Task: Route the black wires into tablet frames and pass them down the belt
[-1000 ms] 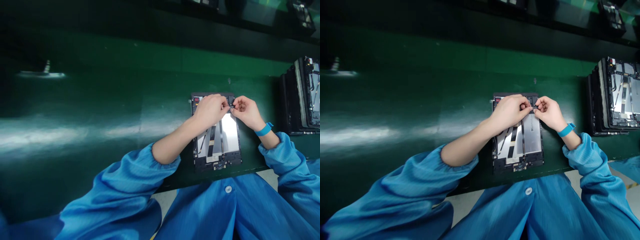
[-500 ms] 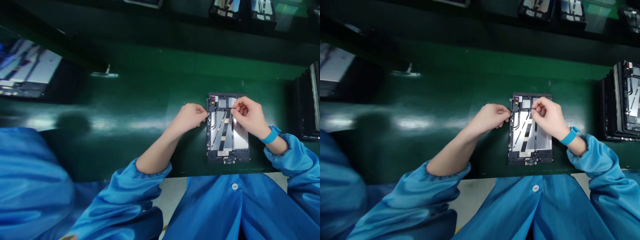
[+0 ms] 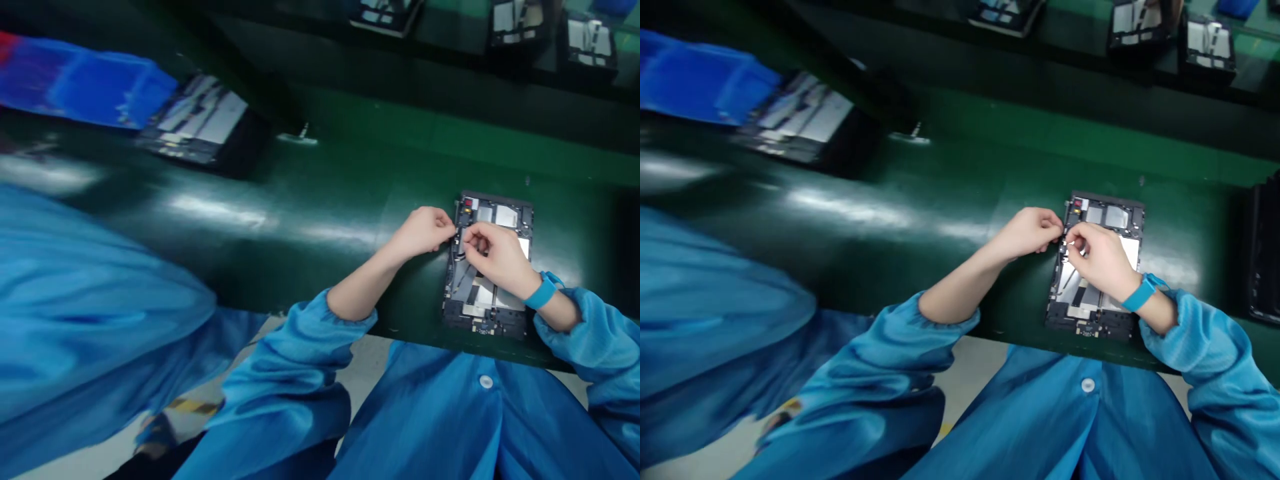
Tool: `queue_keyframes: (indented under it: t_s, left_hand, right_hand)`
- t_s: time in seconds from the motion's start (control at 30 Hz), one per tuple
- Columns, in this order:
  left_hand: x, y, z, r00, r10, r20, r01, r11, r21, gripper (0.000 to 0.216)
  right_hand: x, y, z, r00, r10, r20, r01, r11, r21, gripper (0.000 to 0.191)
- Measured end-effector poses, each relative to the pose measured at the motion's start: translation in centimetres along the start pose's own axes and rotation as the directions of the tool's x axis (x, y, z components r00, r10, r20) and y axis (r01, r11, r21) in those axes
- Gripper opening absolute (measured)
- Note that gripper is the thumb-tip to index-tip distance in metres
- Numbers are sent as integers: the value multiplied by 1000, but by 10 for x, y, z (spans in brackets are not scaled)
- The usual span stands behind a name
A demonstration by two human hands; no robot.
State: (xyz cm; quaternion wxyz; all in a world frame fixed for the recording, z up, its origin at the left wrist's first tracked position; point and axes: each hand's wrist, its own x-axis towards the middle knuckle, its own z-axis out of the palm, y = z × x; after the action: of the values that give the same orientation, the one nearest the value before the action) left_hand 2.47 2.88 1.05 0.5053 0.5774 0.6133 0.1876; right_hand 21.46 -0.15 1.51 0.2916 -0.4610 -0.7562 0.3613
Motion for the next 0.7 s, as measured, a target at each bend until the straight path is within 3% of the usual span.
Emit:
queue_keyframes:
  t_s: [0.2, 0.27, 0.43, 0.57, 0.7]
  left_hand:
    - [0, 0, 0, 994, 77, -71, -67, 988, 138, 8]
    - [-8, 2, -3, 987, 125, -100, -116, 989, 92, 5]
    - [-42, 8, -13, 960, 260, -99, -270, 957, -108, 16]
    - [-66, -4, -6, 975, 197, -102, -210, 968, -140, 28]
    - [-76, -23, 14, 994, 101, 37, -92, 977, -192, 35]
  right_hand:
    - [1, 4, 3, 1000, 11, 0, -11, 999, -38, 13]
    - [2, 1, 5, 999, 32, 16, -32, 998, -48, 17]
    - [10, -8, -3, 964, -23, 265, 34, 999, -36, 10]
    - [12, -9, -27, 896, -71, 439, 90, 996, -22, 16]
    - [12, -4, -38, 869, -122, 480, 160, 986, -38, 19]
